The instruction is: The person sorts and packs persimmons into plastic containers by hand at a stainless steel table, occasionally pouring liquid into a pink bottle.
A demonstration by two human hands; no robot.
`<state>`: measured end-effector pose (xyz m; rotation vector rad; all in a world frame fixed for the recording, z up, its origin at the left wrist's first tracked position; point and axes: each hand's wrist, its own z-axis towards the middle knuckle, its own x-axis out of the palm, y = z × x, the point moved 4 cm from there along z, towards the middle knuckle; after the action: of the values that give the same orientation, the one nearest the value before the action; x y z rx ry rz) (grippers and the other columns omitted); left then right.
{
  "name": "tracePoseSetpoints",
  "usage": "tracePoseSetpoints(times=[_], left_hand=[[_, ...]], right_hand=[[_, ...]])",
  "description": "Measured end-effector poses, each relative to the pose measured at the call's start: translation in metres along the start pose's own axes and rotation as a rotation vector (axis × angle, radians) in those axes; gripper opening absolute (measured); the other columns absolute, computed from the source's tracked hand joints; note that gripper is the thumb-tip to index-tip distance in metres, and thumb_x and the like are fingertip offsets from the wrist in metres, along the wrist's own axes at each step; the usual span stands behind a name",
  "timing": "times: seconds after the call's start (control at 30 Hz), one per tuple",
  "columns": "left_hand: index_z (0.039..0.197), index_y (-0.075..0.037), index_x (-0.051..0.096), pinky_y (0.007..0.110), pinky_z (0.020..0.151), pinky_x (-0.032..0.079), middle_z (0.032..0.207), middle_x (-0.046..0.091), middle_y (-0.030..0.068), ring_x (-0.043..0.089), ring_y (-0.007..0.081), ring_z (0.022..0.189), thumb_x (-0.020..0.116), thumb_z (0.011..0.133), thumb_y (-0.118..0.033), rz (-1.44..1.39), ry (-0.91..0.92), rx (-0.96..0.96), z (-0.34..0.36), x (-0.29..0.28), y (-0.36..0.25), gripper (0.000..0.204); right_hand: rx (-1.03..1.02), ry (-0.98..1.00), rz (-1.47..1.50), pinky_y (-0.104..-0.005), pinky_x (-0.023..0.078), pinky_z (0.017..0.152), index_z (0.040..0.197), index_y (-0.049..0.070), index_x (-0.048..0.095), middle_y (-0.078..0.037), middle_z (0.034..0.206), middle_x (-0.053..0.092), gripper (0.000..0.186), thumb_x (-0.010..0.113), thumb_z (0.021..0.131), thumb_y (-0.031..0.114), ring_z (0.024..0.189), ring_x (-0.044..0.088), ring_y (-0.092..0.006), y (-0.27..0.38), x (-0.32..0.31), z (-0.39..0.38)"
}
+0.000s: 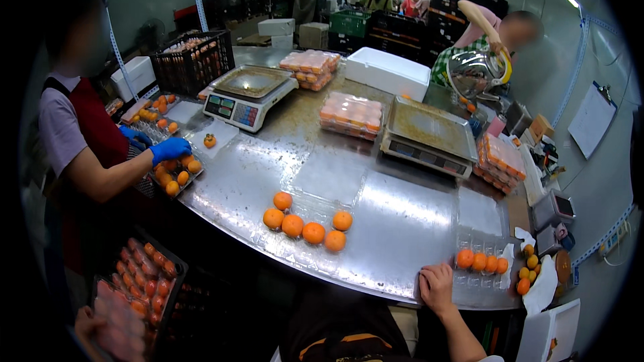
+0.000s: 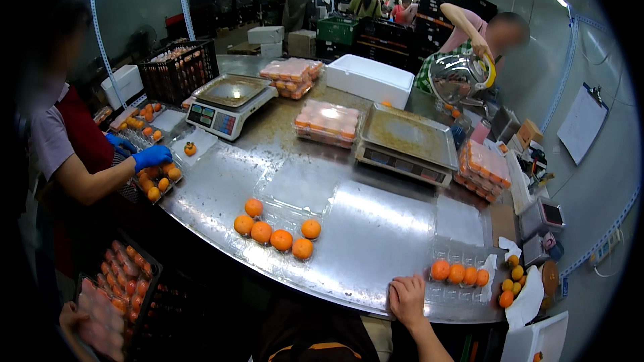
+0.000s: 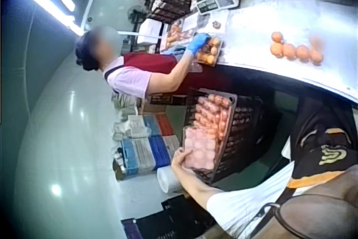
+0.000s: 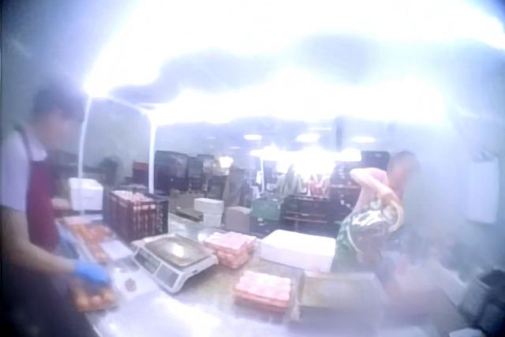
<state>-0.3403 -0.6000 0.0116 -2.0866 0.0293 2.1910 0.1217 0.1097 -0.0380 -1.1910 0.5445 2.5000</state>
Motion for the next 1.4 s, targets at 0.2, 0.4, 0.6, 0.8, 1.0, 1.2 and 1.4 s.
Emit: tracePoseSetpoints(times=[0.2, 0.4, 0.6, 0.8, 1.0, 1.2, 1.4], left_hand=[[0.101, -0.001, 0.062, 0.035, 0.072, 0.047, 0.097, 0.062, 0.0087, 0.057, 0.0174, 0.089, 0.069, 0.078, -0.008, -0.011, 0.102, -0.059, 0.002, -0.009, 0.006, 0.025], [0.098, -0.001, 0.063, 0.035, 0.070, 0.048, 0.094, 0.063, 0.0080, 0.058, 0.0158, 0.086, 0.069, 0.078, -0.008, -0.056, 0.327, -0.143, 0.018, -0.050, -0.005, 0.022], [0.095, -0.001, 0.065, 0.034, 0.067, 0.048, 0.091, 0.063, 0.0073, 0.058, 0.0143, 0.083, 0.070, 0.077, -0.009, -0.202, 0.559, -0.176, 0.038, -0.130, -0.035, 0.020], [0.093, 0.000, 0.064, 0.029, 0.061, 0.047, 0.083, 0.062, 0.0042, 0.057, 0.0110, 0.072, 0.071, 0.077, -0.019, -0.530, 0.357, 0.297, 0.048, -0.205, -0.128, 0.026], [0.090, 0.002, 0.062, 0.023, 0.056, 0.044, 0.074, 0.058, -0.0011, 0.052, 0.0064, 0.063, 0.073, 0.077, -0.021, -1.047, 0.109, 0.525, 0.014, -0.188, -0.276, 0.028], [0.095, 0.001, 0.061, 0.023, 0.056, 0.044, 0.079, 0.058, -0.0007, 0.053, 0.0061, 0.064, 0.067, 0.080, -0.017, -1.447, 0.397, 0.461, -0.056, -0.094, -0.474, 0.024], [0.109, 0.004, 0.060, 0.028, 0.074, 0.052, 0.100, 0.064, 0.0062, 0.062, 0.0126, 0.087, 0.068, 0.085, -0.020, -1.440, 1.151, 0.448, -0.158, 0.016, -0.639, 0.035]], right_hand=[[-0.007, -0.008, 0.060, -0.0427, 0.041, 0.082, 0.086, 0.004, 0.063, -0.009, 0.090, 0.063, 0.015, 0.067, 0.072, 0.002, 0.085, 0.056, -0.0306, -0.002, -0.002, 0.000], [0.003, -0.035, 0.105, -0.0432, 0.041, 0.082, 0.084, 0.005, 0.062, -0.007, 0.089, 0.061, 0.015, 0.066, 0.071, 0.001, 0.085, 0.056, -0.0286, -0.008, 0.001, -0.003], [-0.004, -0.045, 0.142, -0.0426, 0.041, 0.081, 0.085, 0.005, 0.062, -0.007, 0.089, 0.061, 0.015, 0.067, 0.071, 0.002, 0.084, 0.055, -0.0284, -0.012, 0.000, -0.004], [0.096, -0.023, 0.069, -0.0470, 0.037, 0.090, 0.099, 0.003, 0.060, -0.014, 0.103, 0.058, 0.028, 0.067, 0.072, 0.008, 0.096, 0.052, -0.0336, -0.018, 0.003, -0.009], [0.252, 0.049, 0.026, -0.0501, 0.031, 0.104, 0.123, -0.002, 0.048, -0.025, 0.124, 0.048, 0.054, 0.067, 0.076, 0.012, 0.113, 0.043, -0.0430, -0.019, 0.005, -0.009], [0.518, -0.030, 0.676, -0.0418, 0.040, 0.100, 0.133, -0.004, 0.039, -0.025, 0.131, 0.046, 0.054, 0.061, 0.089, 0.016, 0.115, 0.050, -0.0363, -0.019, 0.006, -0.024], [0.975, -0.154, 1.668, -0.0357, 0.038, 0.103, 0.143, -0.001, 0.029, -0.021, 0.137, 0.044, 0.052, 0.043, 0.101, 0.025, 0.122, 0.050, -0.0244, -0.007, -0.004, 0.001]])
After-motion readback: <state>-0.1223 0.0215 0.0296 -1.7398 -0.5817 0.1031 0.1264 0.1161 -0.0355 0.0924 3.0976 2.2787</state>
